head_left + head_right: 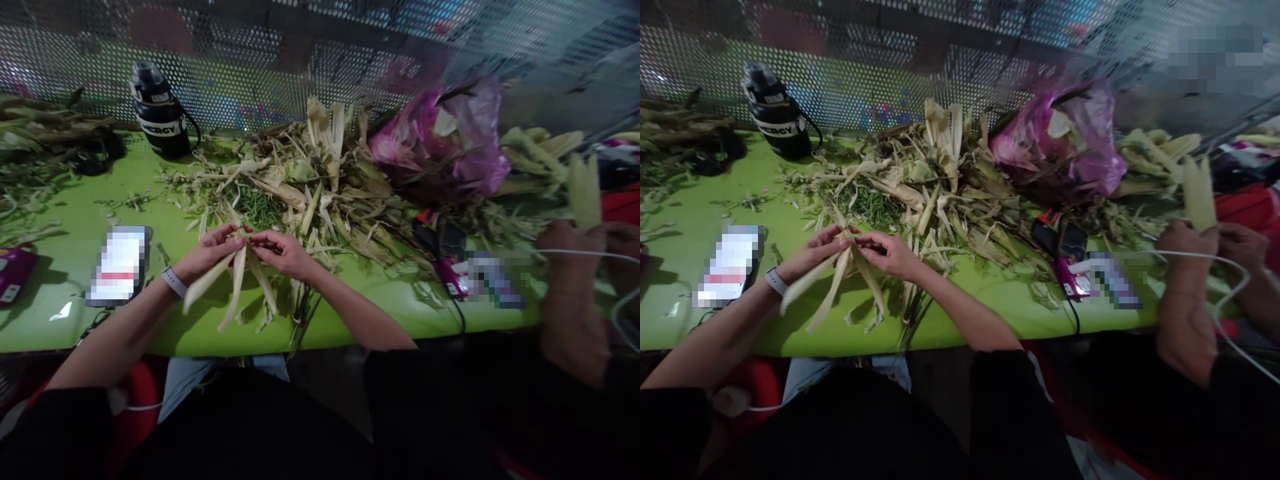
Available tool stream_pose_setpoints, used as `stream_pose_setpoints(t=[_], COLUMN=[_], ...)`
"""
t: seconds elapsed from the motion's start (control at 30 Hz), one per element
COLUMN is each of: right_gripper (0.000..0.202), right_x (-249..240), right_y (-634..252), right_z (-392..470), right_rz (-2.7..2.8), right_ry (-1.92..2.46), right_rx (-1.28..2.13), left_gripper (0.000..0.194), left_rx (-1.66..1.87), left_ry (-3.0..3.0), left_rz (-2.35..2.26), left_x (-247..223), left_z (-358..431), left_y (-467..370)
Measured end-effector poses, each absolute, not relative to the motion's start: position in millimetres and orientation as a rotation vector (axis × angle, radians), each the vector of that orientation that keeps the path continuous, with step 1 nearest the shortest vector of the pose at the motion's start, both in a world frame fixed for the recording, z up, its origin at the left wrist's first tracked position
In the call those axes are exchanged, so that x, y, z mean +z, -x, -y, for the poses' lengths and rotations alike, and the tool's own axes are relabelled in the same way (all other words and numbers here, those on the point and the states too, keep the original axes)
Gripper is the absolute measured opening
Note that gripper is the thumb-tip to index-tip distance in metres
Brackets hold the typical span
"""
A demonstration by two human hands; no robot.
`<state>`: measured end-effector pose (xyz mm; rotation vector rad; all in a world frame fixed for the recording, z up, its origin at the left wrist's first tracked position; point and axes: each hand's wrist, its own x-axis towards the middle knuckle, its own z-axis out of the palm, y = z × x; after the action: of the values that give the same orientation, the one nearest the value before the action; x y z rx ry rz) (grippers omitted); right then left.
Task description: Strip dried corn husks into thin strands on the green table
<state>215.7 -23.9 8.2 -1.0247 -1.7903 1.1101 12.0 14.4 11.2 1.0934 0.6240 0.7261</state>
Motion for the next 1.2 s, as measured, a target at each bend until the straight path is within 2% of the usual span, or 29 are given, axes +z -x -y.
stream_pose_setpoints(t=[0.2, 0.43, 0.67, 0.8, 0.9, 0.97, 1.2], right_gripper=[0.045, 0.045, 0.044, 0.043, 0.035, 0.03, 0.029], right_x=[8.4, 1.1, -2.2, 1.0, 3.9, 5.2, 8.8], right_y=[-218.2, -217.6, -221.1, -217.1, -214.7, -215.6, -222.3], right_z=[24.4, 24.8, 21.9, 23.3, 25.0, 25.4, 26.0], right_rz=[1.821, 1.774, 1.689, 1.798, 1.849, 1.859, 1.699], right_ry=[1.009, 1.001, 0.961, 1.02, 1.105, 1.106, 0.974], right_rx=[1.139, 1.258, 1.414, 1.239, 1.013, 0.989, 1.348], left_gripper=[0.029, 0.035, 0.026, 0.03, 0.034, 0.034, 0.023], left_rx=[0.869, 0.774, 0.699, 0.764, 0.801, 0.795, 0.632], left_ry=[-1.125, -1.172, -1.111, -1.179, -1.222, -1.232, -1.069], left_rz=[-0.707, -0.733, -0.684, -0.752, -0.768, -0.757, -0.552], left_x=[15.5, 16.4, 10.2, 13.0, 13.6, 12.0, -0.9], left_z=[-17.2, -18.1, -23.6, -17.0, -15.2, -17.3, -24.0], left_y=[-13.0, -10.8, -7.7, -12.6, -14.2, -12.7, -7.5])
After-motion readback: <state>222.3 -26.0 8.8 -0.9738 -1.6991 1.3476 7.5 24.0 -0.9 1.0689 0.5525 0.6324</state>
